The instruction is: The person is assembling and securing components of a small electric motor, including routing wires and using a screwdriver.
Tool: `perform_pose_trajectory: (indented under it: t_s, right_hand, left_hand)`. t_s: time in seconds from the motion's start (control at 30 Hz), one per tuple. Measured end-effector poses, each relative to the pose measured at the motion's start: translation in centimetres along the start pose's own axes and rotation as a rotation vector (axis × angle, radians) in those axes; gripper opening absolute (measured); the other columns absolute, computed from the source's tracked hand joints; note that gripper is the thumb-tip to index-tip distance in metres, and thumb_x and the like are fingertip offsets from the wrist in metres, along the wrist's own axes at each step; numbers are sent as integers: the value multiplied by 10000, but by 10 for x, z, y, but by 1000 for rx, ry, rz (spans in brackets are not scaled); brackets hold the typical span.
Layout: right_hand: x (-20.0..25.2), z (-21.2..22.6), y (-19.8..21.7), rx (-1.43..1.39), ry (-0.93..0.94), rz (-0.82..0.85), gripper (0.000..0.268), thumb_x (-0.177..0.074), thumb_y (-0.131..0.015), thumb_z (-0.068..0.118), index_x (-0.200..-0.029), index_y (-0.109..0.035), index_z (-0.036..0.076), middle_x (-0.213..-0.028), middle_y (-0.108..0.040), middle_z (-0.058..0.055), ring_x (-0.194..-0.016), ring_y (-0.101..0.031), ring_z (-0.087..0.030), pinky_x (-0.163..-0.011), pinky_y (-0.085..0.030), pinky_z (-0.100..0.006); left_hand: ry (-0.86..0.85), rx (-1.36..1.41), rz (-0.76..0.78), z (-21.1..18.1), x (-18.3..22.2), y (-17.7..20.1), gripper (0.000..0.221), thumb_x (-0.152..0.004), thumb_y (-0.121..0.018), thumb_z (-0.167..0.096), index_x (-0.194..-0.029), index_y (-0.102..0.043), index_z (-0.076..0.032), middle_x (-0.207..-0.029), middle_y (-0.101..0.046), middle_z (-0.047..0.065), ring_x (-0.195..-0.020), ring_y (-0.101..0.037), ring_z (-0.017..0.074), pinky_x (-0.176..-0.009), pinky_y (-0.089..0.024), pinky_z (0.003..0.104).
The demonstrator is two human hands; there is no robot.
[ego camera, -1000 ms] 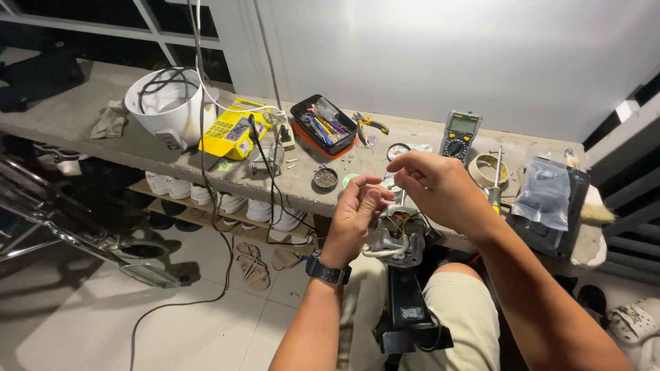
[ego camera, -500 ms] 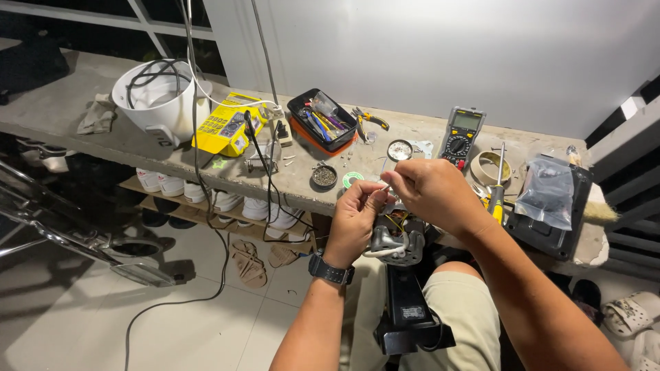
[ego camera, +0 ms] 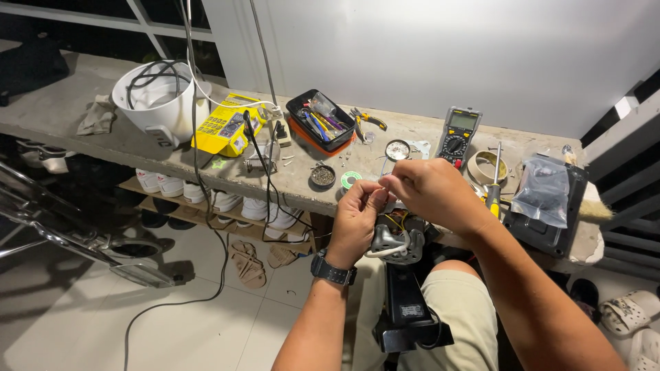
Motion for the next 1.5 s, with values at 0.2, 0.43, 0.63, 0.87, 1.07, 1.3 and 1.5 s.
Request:
perform_pose_trajectory:
  t_s: [0.2, 0.43, 0.63, 0.87, 1.07, 1.3, 1.5]
  right_hand:
    - [4, -4, -3, -366, -2, 2, 149, -997, -748, 89, -1096, -839, 154, -808, -838, -41, -697, -721, -153, -642, -599, -312]
    - [1, -15, -3, -31, -16, -21, 253, -1135, -711, 283, -983, -813, 109, -664, -752, -141, -603, -704, -366, -563, -540, -442]
    - [4, 3, 2, -189, 92, -67, 110, -993, -818, 109, -1094, -823, 154, -795, -827, -50, -710, -765, -256, -609, -584, -398]
    - [5, -6, 0, -131, 53, -92, 67, -1049, -809, 177, -1056, -838, 117, -684, -769, -70, -630, -716, -275, -574, -556, -396]
    - [9, 5, 8, -223, 131, -127, 127, -966, -832, 15, -1044, -853, 113, -849, -831, -67, -828, -804, -247, -716, -639, -378]
    - [10, 7, 9, -381, 134, -69, 209, -939, -843, -33, -1078, -899, 113, -955, -843, -74, -947, -821, -214, -847, -687, -367]
    - [7, -12, 1, -84, 25, -70, 204, -1127, -745, 254, -1049, -840, 91, -775, -815, -163, -768, -795, -392, -709, -629, -486]
  left_hand:
    - [0, -4, 2, -1, 0, -2, 132, -1210, -696, -170, -1229, -763, -58, -988, -854, 68, -1002, -715, 59, -969, -624, 273]
    - [7, 10, -2, 2, 1, -2, 147, -1210, -703, -195, -1237, -767, -66, -1019, -862, 99, -1011, -729, 69, -990, -630, 282]
    - [14, -17, 9, -5, 1, -3, 173, -1223, -677, -205, -1246, -769, -62, -1020, -863, 98, -1016, -724, 71, -981, -624, 292]
    - [2, -24, -9, -8, 2, -5, 182, -1225, -677, -202, -1242, -780, -52, -1017, -857, 99, -1012, -716, 80, -974, -631, 304]
    - [25, -13, -7, -11, 3, -7, 186, -1226, -671, -221, -1239, -779, -69, -1030, -858, 84, -1005, -722, 72, -969, -617, 283]
    - [20, -37, -21, 14, -2, 4, 190, -1236, -652, -192, -1208, -783, -57, -989, -803, 32, -997, -672, 66, -949, -610, 281]
    - [26, -23, 1, -11, 3, -10, 184, -1230, -664, -204, -1213, -779, -62, -1043, -832, 72, -1034, -700, 82, -1007, -627, 319]
Point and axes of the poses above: each hand's wrist, its own x-axis away from the middle knuckle, its own y-axis out of the back of the hand, z = x × y, the point moved 7 cm from there along -x, towards the middle knuckle
